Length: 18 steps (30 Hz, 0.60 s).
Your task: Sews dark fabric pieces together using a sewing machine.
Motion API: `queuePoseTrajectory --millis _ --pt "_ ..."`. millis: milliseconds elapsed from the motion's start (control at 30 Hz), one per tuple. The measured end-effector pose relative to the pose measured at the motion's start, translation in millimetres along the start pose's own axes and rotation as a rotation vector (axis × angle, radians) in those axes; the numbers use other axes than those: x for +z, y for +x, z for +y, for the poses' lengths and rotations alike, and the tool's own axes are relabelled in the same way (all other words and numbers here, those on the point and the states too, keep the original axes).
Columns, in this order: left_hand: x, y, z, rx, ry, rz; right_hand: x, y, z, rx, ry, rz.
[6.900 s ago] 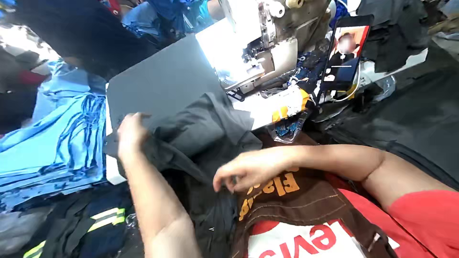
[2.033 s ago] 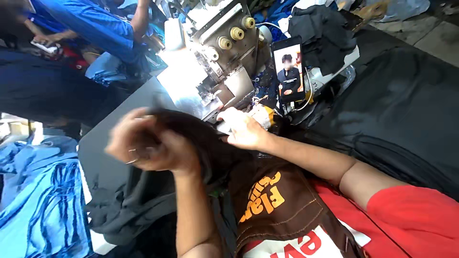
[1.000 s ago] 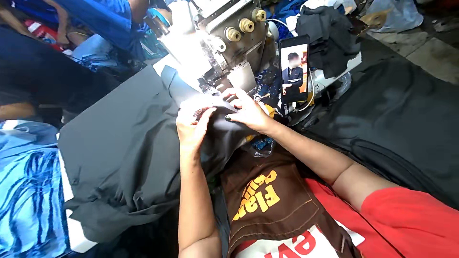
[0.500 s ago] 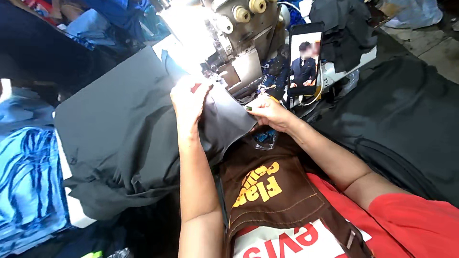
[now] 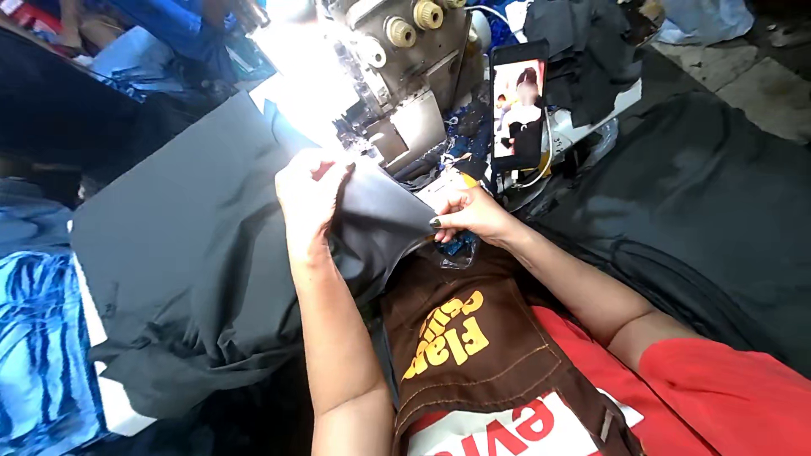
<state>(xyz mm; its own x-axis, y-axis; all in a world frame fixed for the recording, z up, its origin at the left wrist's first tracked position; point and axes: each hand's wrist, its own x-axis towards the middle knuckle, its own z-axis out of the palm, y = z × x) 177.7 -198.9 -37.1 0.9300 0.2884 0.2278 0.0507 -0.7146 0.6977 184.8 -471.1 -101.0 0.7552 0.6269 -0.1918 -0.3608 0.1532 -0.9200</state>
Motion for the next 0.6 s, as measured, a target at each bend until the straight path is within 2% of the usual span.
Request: queuePoseTrajectory --millis 133,233,300,433,600 --pt "3 0 2 -0.008 0.006 0.025 -4 9 1 0.026 -0.007 0.015" --pt "4 -3 1 0.005 0.007 0.037 -12 23 6 -0.042 -0.134 0.036" --pt "1 -13 0 0.047 0.024 0.029 -16 31 10 -0.087 -0.180 0.048" --pt "0 -28 -6 0.156 0.039 0.038 -19 37 10 -0.056 -0.148 0.030" --pt "5 -4 -3 0.085 0.022 0.069 -19 36 10 -0.049 -0.121 0.018"
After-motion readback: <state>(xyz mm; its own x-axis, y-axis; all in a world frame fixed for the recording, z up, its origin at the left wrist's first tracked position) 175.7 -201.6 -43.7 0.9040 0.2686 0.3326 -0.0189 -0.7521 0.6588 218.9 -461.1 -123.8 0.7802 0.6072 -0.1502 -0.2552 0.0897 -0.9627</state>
